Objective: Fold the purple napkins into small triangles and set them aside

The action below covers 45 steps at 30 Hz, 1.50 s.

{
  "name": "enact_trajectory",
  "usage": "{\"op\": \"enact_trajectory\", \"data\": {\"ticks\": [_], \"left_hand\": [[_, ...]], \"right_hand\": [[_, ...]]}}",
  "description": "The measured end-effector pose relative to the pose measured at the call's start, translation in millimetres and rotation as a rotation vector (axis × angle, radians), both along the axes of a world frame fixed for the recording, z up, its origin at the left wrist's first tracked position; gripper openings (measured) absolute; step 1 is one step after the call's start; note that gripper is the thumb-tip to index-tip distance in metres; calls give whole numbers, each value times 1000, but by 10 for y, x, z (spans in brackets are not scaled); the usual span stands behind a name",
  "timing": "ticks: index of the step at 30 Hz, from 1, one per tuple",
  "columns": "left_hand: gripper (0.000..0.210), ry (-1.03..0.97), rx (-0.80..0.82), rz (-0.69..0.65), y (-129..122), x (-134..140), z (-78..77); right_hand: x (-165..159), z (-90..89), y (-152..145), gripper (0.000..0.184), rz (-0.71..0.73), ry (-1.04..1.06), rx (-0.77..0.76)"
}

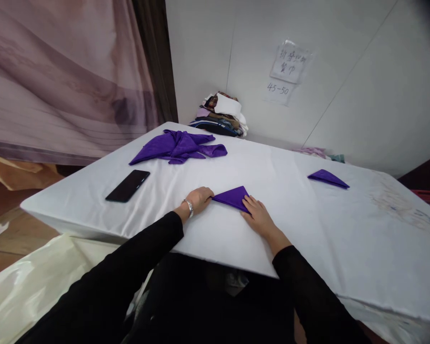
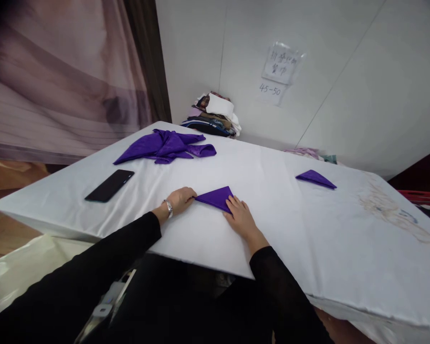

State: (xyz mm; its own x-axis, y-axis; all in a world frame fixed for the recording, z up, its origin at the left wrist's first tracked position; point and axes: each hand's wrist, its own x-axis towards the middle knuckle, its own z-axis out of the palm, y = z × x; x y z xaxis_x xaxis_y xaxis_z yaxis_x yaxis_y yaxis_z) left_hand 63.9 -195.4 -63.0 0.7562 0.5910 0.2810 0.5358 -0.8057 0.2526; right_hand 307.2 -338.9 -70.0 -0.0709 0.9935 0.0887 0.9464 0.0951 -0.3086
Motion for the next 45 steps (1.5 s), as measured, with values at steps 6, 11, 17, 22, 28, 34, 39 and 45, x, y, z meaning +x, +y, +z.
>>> {"op": "enact_trajectory", "data": {"ticks": [6,11,17,22,28,34,39,45], "left_hand": [[29,-158,-10,14,-78,54,37],[33,-112,22,-135,-350,501,137],[64,192,-24,-171,-379,904,-4],[69,216,-41,-159,-309,887,-57],[65,233,-86,-205,-284,689,21],[54,291,-96,-166,-266,666,147],[57,371,14,-176,-248,786,170],[47,309,9,-167,-190,859,175]], "right_hand": [[-21,26,2,54,7,-22,-12],[-21,-5,8,54,-5,-31,7],[-29,-33,17,52,-7,-17,32],[-13,-35,28,53,-2,5,26],[59,-35,-22,56,-20,45,5],[77,-30,-47,56,-30,74,1],[85,-27,-57,56,-26,110,9],[81,-9,-74,54,-37,155,21]]}}
